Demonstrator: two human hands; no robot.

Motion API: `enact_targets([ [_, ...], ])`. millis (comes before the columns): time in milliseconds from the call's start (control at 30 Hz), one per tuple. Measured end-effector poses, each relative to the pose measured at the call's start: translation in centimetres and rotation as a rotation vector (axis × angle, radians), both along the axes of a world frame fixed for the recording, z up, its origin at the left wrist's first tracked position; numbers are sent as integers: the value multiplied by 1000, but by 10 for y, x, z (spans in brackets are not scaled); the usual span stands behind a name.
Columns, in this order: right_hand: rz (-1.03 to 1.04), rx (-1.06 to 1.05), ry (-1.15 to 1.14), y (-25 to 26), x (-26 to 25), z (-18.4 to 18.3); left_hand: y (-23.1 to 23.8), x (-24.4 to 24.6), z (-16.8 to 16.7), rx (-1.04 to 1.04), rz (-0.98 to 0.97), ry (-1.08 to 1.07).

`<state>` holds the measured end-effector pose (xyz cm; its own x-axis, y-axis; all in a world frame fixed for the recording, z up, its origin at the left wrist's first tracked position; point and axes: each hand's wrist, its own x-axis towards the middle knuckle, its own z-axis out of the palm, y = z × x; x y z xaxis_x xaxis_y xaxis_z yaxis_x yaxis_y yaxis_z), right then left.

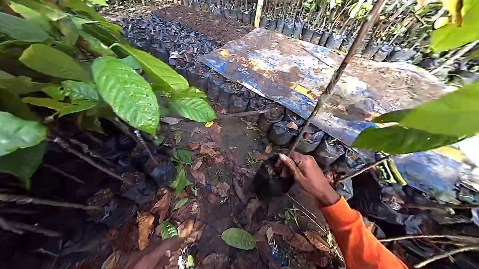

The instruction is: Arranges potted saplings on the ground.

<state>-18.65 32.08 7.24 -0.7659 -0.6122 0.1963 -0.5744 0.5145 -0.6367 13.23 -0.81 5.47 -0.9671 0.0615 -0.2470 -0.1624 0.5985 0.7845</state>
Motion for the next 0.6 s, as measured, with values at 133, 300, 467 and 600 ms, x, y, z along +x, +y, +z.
enact_targets([
  [133, 261, -144, 3, -61, 44, 0, 18, -7, 10, -15, 108, 185],
  [300, 536, -205, 12, -139, 105, -11, -7, 9, 47, -200, 259, 214],
  [467, 763, -249, -38, -215, 168, -15, -63, 81, 82, -273, 790, 280],
  [600, 918, -259, -99, -276, 220, -14, -69, 127, 102, -353, 1049, 401],
])
